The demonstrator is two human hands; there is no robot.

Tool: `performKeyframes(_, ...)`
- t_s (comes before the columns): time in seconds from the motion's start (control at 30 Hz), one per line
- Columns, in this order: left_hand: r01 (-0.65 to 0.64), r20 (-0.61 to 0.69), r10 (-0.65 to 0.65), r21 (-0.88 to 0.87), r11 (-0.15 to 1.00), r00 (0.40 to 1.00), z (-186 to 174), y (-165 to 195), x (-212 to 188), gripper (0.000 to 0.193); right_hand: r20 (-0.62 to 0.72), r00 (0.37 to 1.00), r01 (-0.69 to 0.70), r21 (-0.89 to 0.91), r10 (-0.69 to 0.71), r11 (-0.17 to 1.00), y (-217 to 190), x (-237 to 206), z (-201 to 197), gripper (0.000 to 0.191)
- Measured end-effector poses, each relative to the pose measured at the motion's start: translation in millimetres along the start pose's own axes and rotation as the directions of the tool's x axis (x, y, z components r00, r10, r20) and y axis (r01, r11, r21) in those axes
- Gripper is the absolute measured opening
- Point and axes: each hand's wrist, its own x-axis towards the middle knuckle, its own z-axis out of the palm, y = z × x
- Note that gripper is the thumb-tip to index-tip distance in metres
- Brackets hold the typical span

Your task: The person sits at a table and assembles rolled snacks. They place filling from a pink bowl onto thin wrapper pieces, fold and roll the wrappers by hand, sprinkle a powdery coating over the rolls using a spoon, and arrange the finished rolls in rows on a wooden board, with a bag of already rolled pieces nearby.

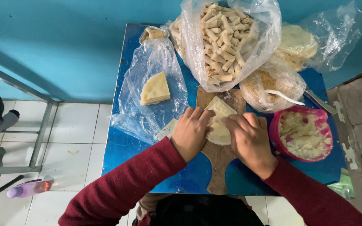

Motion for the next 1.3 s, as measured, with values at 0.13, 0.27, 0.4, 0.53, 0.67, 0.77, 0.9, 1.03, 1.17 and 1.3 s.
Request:
performKeyframes(0.13,0.005,-0.013,-0.004,0.013,1.000,1.000,-0.8,1.1,1.8,0.045,0.038,0.996,-0.083,0.086,0.080,0.993,9.7,8.6,8.7,0.020)
performKeyframes(0.27,0.021,-0.015,-0.021,-0.003,1.000,1.000,1.1,0.3,2.6,0.043,0.047,0.989,-0.144,0.210,0.137,0.967,21.0,19.1,13.1,0.016)
performKeyframes(0.4,0.045,0.006,-0.045,0.034,0.998,0.999,5.4,-0.1,2.4,0.040,0.061,0.985,-0.175,0.329,0.163,0.928,30.4,29.8,2.7,0.017)
performKeyframes(0.53,0.040,-0.006,-0.040,0.018,0.999,0.999,8.9,-1.7,1.1,0.038,0.496,0.851,-0.415,0.434,0.172,0.799,46.8,41.4,-27.0,0.021)
performKeyframes(0.67,0.037,0.005,-0.037,0.015,0.999,0.999,10.0,-5.3,-0.5,0.037,0.543,0.823,-0.492,0.530,0.168,0.691,53.3,71.5,-42.1,0.015)
performKeyframes(0.77,0.040,0.013,-0.040,0.003,0.999,0.999,10.9,-6.7,-1.5,0.032,0.275,0.906,-0.401,0.798,0.322,0.450,64.1,95.8,-56.4,0.041)
performKeyframes(0.9,0.047,-0.005,-0.047,0.019,0.999,0.999,11.7,-6.4,-1.5,0.025,0.046,0.932,-0.322,0.558,0.359,0.765,74.9,92.0,-70.0,0.038)
performKeyframes(1.03,0.020,-0.010,-0.019,0.063,0.998,1.000,9.6,-4.9,-2.7,0.021,0.195,0.878,-0.350,-0.361,0.438,0.864,89.5,64.6,-71.6,0.026)
performKeyframes(1.17,-0.008,-0.029,0.010,0.066,0.998,1.000,6.1,-2.5,-4.4,0.019,0.191,0.898,-0.300,-0.393,0.396,0.869,107.9,37.2,-62.9,0.030)
performKeyframes(1.3,-0.013,-0.047,0.015,0.044,0.999,0.999,1.6,-2.0,-4.5,0.016,0.254,0.826,-0.486,-0.134,0.504,0.864,125.8,22.2,-49.3,0.027)
